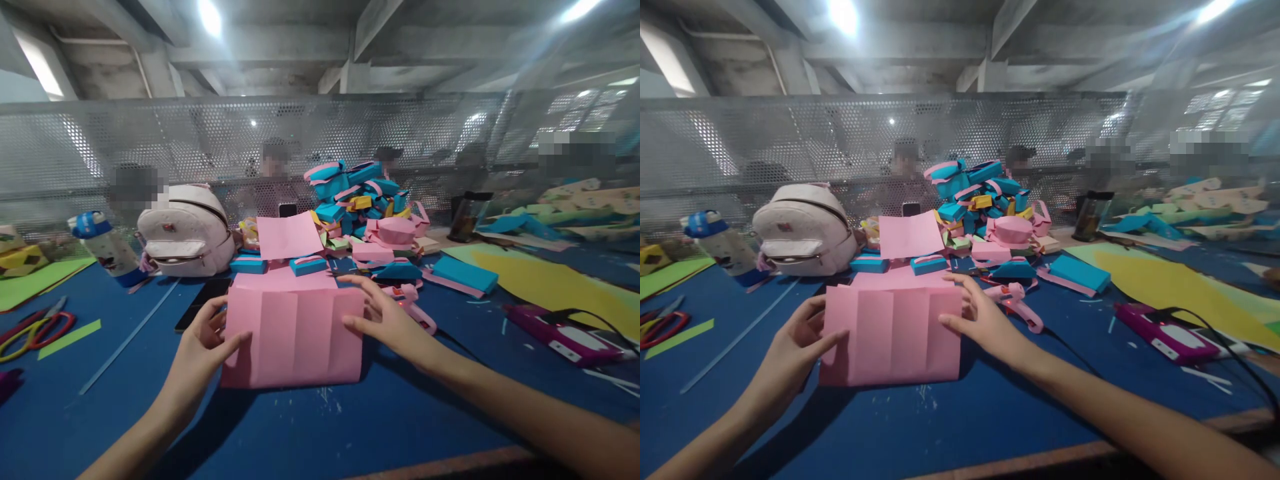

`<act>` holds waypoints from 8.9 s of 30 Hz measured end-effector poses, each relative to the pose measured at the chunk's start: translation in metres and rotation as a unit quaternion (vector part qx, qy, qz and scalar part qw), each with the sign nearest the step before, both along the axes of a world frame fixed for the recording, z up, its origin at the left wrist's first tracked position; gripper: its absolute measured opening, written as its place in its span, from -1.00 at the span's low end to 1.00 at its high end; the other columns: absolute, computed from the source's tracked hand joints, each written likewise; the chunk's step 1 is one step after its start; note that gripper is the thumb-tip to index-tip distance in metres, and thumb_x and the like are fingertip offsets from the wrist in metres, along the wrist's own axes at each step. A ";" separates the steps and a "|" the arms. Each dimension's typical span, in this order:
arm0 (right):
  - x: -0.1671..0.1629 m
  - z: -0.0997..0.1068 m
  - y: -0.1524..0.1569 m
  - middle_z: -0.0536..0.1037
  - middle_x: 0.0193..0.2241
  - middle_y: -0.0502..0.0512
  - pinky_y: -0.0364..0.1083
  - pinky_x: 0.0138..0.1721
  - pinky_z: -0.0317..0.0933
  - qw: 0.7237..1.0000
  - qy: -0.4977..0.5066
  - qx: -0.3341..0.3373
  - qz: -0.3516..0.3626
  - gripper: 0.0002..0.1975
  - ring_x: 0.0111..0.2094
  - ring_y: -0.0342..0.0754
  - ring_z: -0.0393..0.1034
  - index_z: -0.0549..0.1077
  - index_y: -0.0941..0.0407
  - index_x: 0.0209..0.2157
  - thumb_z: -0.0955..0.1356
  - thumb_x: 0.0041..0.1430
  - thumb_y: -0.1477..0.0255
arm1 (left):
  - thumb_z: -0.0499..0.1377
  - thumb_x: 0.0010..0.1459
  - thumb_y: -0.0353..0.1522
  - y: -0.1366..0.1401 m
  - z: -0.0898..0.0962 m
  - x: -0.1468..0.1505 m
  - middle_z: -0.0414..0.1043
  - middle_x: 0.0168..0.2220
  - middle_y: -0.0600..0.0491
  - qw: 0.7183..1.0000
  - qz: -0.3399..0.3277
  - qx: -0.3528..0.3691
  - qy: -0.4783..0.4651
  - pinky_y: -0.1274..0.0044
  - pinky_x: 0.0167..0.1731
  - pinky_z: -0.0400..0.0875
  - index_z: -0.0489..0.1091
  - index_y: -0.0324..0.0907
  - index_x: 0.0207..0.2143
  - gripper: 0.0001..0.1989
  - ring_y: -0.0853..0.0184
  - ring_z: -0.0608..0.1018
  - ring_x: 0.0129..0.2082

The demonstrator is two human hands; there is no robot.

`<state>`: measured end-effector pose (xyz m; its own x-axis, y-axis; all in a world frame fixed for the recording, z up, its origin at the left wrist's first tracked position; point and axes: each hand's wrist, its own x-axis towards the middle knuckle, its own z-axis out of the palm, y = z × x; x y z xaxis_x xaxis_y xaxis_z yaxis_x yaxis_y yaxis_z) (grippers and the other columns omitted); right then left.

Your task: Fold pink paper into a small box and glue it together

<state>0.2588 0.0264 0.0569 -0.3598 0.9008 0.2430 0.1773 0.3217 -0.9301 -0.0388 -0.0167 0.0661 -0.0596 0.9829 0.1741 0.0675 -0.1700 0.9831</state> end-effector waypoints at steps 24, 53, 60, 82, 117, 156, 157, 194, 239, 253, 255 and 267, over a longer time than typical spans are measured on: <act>-0.002 0.004 0.003 0.45 -0.55 -0.04 -0.11 -0.37 0.26 0.999 0.014 -0.048 -0.021 -0.63 -0.47 -0.11 0.35 0.41 0.12 -0.53 0.47 -0.07 0.10 | 0.33 -0.02 -0.11 -0.004 0.009 -0.002 0.59 -0.11 -0.02 0.995 0.041 -0.073 0.047 0.57 -0.36 0.48 0.45 -0.10 0.03 -0.44 0.19 0.60 -0.20; -0.006 0.018 -0.006 0.52 -0.59 0.01 -0.09 -0.41 0.31 0.994 0.044 -0.099 -0.027 -0.74 -0.51 -0.09 0.41 0.43 0.13 -0.59 0.52 -0.18 0.30 | 0.27 0.07 -0.16 0.004 0.060 -0.008 0.60 -0.14 0.00 0.949 -0.050 0.095 0.296 0.50 -0.17 0.49 0.57 -0.06 -0.15 -0.68 0.14 0.59 -0.12; -0.011 0.023 -0.009 0.48 -0.59 -0.03 -0.12 -0.41 0.31 0.994 0.042 -0.101 -0.030 -0.65 -0.50 -0.11 0.40 0.41 0.15 -0.55 0.55 -0.25 0.25 | 0.24 0.11 -0.18 0.011 0.082 0.029 0.61 -0.23 0.04 0.872 -0.163 0.154 0.435 0.56 -0.26 0.43 0.57 -0.07 -0.17 -0.73 0.28 0.58 -0.26; 0.001 0.018 -0.003 0.41 -0.62 -0.07 -0.17 -0.45 0.20 0.994 0.036 -0.099 -0.006 -0.76 -0.53 -0.18 0.29 0.40 0.15 -0.60 0.51 -0.16 0.36 | 0.19 0.15 -0.18 0.027 0.069 0.051 0.06 -0.57 0.19 0.871 -0.235 0.064 0.426 0.65 -0.56 0.01 0.44 -0.26 -0.50 -0.67 0.49 0.08 -0.51; -0.014 0.020 0.010 0.58 -0.40 0.01 -0.14 -0.34 0.13 0.948 -0.283 0.142 0.025 -0.91 -0.34 -0.06 0.41 0.56 0.09 -0.36 0.39 0.11 0.40 | 0.22 0.05 -0.09 0.047 0.007 0.066 0.05 -0.64 0.21 0.905 -0.243 -0.055 0.346 0.59 -0.62 -0.09 0.50 -0.31 -0.48 -0.59 0.49 0.08 -0.59; -0.040 -0.052 0.018 0.48 -0.24 0.21 -0.01 -0.32 0.18 0.719 -0.481 0.489 0.111 -0.79 -0.25 0.03 0.32 0.40 0.26 -0.16 0.17 0.33 0.60 | -0.02 0.27 -0.52 0.028 -0.036 0.028 0.42 0.10 -0.12 0.541 -0.233 0.435 0.681 0.35 -0.04 0.35 0.30 -0.14 0.11 -0.61 0.15 0.48 0.04; -0.040 -0.052 0.018 0.48 -0.23 0.22 -0.02 -0.32 0.18 0.718 -0.484 0.488 0.110 -0.79 -0.24 0.03 0.32 0.40 0.26 -0.15 0.17 0.32 0.61 | -0.03 0.28 -0.52 0.024 -0.036 0.024 0.36 0.16 -0.13 0.544 -0.249 0.415 0.686 0.34 -0.01 0.35 0.23 -0.12 0.18 -0.56 0.14 0.46 0.10; -0.038 -0.046 0.012 0.40 -0.21 0.17 -0.04 -0.37 0.15 0.696 -0.524 0.484 0.084 -0.84 -0.25 0.02 0.24 0.34 0.22 -0.18 0.16 0.34 0.59 | 0.00 0.28 -0.47 -0.007 -0.034 0.071 0.45 -0.24 -0.01 0.517 -0.294 0.337 0.730 0.53 -0.65 0.30 0.06 -0.11 0.28 -0.47 0.32 0.52 -0.53; -0.035 -0.038 0.016 0.39 -0.12 0.20 -0.07 -0.41 0.15 0.692 -0.521 0.487 0.106 -0.88 -0.22 0.00 0.26 0.32 0.21 -0.12 0.21 0.36 0.53 | -0.04 0.29 -0.51 -0.011 -0.027 0.102 0.42 -0.13 -0.06 0.521 -0.360 0.346 0.692 0.41 -0.30 0.49 0.00 -0.18 0.30 -0.46 0.22 0.53 -0.25; -0.038 -0.046 0.030 0.40 -0.12 0.20 -0.05 -0.38 0.15 0.688 -0.524 0.487 0.120 -0.86 -0.24 0.00 0.26 0.35 0.21 -0.12 0.21 0.35 0.54 | -0.01 0.14 -0.56 -0.002 -0.024 0.136 0.46 -0.19 -0.10 0.559 -0.377 0.350 0.651 0.36 -0.26 0.41 0.08 -0.21 0.28 -0.37 0.15 0.53 -0.22; -0.038 -0.047 0.032 0.41 -0.13 0.18 -0.06 -0.38 0.15 0.691 -0.524 0.484 0.119 -0.87 -0.25 -0.01 0.26 0.35 0.20 -0.13 0.21 0.36 0.53 | 0.01 0.13 -0.54 -0.001 -0.025 0.141 0.47 -0.16 -0.13 0.563 -0.379 0.351 0.645 0.37 -0.27 0.41 0.10 -0.23 0.27 -0.38 0.15 0.54 -0.23; -0.036 -0.040 0.027 0.43 -0.17 0.16 -0.08 -0.40 0.11 0.701 -0.520 0.474 0.119 -0.83 -0.28 -0.02 0.26 0.36 0.20 -0.15 0.17 0.37 0.54 | -0.01 0.16 -0.53 -0.009 -0.026 0.136 0.44 -0.14 -0.11 0.603 -0.375 0.326 0.624 0.34 -0.17 0.44 0.11 -0.23 0.26 -0.42 0.16 0.50 -0.17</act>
